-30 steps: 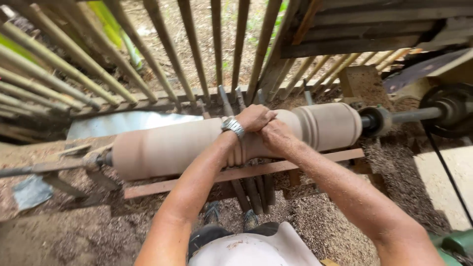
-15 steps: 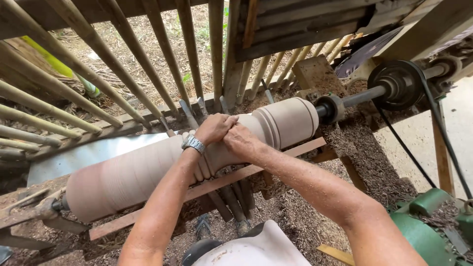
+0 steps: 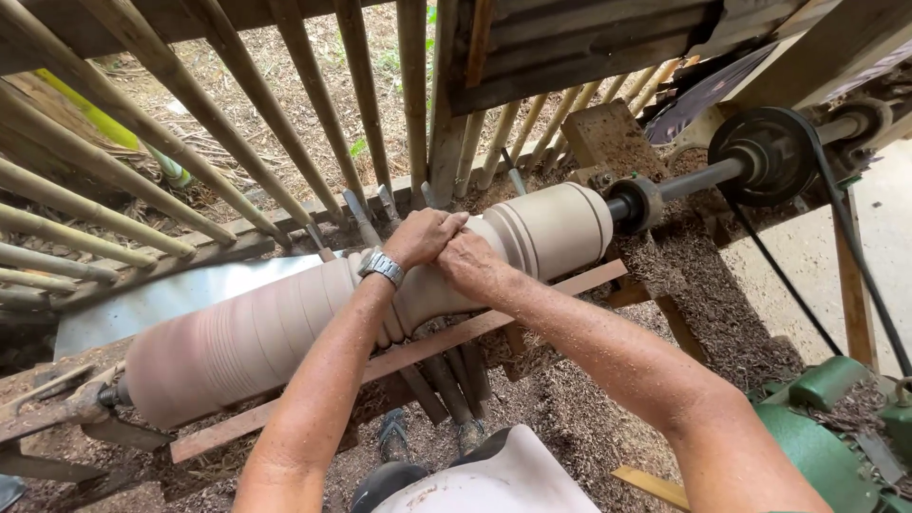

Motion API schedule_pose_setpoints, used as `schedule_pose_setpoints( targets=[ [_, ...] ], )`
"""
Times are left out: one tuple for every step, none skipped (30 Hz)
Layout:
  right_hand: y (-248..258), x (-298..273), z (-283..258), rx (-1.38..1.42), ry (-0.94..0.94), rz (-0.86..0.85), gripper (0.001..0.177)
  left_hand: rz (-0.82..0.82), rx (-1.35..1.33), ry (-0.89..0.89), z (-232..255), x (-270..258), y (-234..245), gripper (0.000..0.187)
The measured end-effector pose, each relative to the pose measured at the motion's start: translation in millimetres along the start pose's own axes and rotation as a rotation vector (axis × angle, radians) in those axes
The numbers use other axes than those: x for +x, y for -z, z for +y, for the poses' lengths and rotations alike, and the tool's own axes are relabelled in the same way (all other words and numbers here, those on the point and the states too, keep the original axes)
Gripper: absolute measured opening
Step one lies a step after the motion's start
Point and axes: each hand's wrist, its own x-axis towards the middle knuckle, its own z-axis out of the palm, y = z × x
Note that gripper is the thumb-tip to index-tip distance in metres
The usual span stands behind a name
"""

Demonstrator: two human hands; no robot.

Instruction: Sanding and finishing a turned wooden furniture leg on a mechanical lathe.

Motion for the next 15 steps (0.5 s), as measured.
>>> schedule_pose_setpoints(
  targets=[
    [4, -1, -1, 0.001, 0.001, -0.001, 0.018, 0.0, -0.001, 0.001, 1, 1, 0, 0.053],
    [8, -3, -2, 0.006, 0.004, 0.036, 0.019, -0.006, -0.037, 0.028, 3, 2, 0, 0.052],
    [11, -4, -3, 0.011, 0.007, 0.074, 0.02, -0.012, -0.072, 0.054, 4, 3, 0, 0.052],
    [14, -3, -4, 0.012, 0.007, 0.073, 0.02, -0.013, -0.072, 0.055, 2, 4, -1, 0.052],
    [16, -5, -6, 0.001, -0.002, 0.049, 0.019, -0.004, -0.052, 0.034, 0, 6, -3, 0.053],
    [19, -6, -7, -0.011, -0.011, 0.024, 0.018, 0.005, -0.031, 0.014, -1, 7, -6, 0.054],
    [19, -5, -9, -0.008, -0.012, 0.024, 0.018, 0.003, -0.03, 0.015, 0, 3, -3, 0.054],
    [19, -3, -12, -0.019, -0.016, -0.015, 0.016, -0.002, -0.034, 0.033, 2, -1, 0, 0.053],
    [20, -1, -14, -0.033, -0.018, -0.054, 0.015, -0.003, -0.038, 0.051, 3, -5, 4, 0.053],
    [15, 1, -15, -0.032, -0.017, -0.053, 0.015, -0.003, -0.037, 0.052, 2, -8, 4, 0.053],
    [10, 2, -16, -0.004, -0.017, -0.026, 0.013, 0.01, -0.029, 0.061, 1, -11, 5, 0.054],
    [6, 4, -17, 0.024, -0.017, 0.002, 0.011, 0.022, -0.02, 0.069, 0, -14, 7, 0.054],
    [3, 4, -18, 0.025, -0.012, 0.002, 0.011, 0.025, -0.019, 0.074, -2, -16, 7, 0.054],
    [1, 4, -20, 0.048, -0.004, 0.027, 0.011, 0.018, -0.023, 0.077, -3, -19, 7, 0.053],
    [0, 5, -20, 0.069, 0.003, 0.053, 0.01, 0.013, -0.025, 0.077, -5, -21, 8, 0.052]
  ],
)
